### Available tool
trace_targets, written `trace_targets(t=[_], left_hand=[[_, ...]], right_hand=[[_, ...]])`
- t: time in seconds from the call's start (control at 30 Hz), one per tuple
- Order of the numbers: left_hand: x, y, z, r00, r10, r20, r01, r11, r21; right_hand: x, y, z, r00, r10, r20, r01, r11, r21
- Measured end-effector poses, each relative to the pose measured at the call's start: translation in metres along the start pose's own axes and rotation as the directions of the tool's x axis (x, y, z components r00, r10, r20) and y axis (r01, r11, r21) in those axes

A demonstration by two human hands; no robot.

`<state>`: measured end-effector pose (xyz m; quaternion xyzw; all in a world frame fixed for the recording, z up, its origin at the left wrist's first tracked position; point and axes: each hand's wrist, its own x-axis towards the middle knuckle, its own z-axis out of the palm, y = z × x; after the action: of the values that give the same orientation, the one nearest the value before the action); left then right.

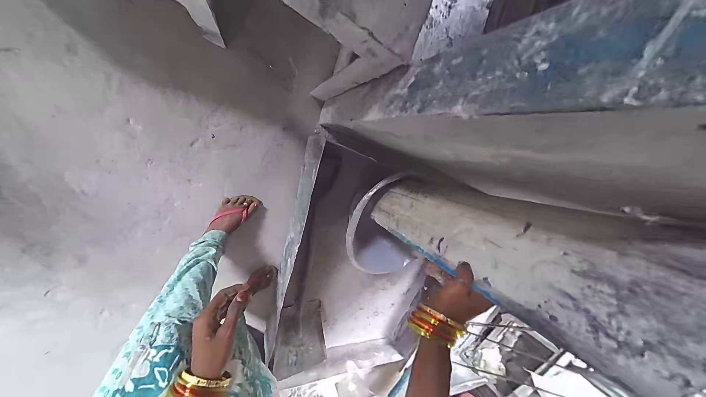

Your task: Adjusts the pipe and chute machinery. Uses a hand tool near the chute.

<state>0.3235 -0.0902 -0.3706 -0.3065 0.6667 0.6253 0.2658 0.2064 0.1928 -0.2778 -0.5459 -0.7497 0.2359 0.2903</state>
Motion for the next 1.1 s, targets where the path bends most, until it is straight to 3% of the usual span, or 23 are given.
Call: trace_targets(t=[0.23,0.47,0.7,0.83,0.9,0.97,1.03,1.1], left_hand=[[0.011,0.006,0.004,1.000,-0.028,0.003,0.028,0.999,0.028],[0.014,0.007,0.010,0.997,-0.053,0.058,0.050,0.998,0.047],[0.011,-0.004,0.017,0.988,-0.116,0.097,0.104,0.987,0.122],[0.005,-0.016,0.026,0.962,-0.233,0.139,0.201,0.957,0.210],[0.003,-0.022,0.031,0.947,-0.277,0.163,0.236,0.943,0.235],[0.000,-0.030,0.035,0.938,-0.295,0.184,0.245,0.936,0.254],[-0.004,-0.035,0.039,0.933,-0.305,0.192,0.246,0.929,0.277],[-0.009,-0.040,0.041,0.905,-0.368,0.213,0.292,0.903,0.316]], right_hand=[[-0.002,-0.034,-0.002,0.991,-0.036,0.129,0.039,0.999,-0.021],[0.001,-0.021,-0.002,0.982,0.001,0.187,0.003,1.000,-0.021],[0.004,-0.008,-0.011,0.990,-0.031,0.137,0.023,0.998,0.060],[0.002,0.005,-0.017,0.981,-0.031,0.192,0.021,0.998,0.054],[-0.006,0.019,-0.026,0.950,-0.092,0.297,0.075,0.995,0.067],[-0.023,0.047,-0.041,0.874,-0.193,0.445,0.159,0.981,0.112],[-0.048,0.075,-0.047,0.832,-0.117,0.542,0.124,0.992,0.025],[-0.063,0.107,-0.041,0.774,0.076,0.628,0.115,0.960,-0.257]])
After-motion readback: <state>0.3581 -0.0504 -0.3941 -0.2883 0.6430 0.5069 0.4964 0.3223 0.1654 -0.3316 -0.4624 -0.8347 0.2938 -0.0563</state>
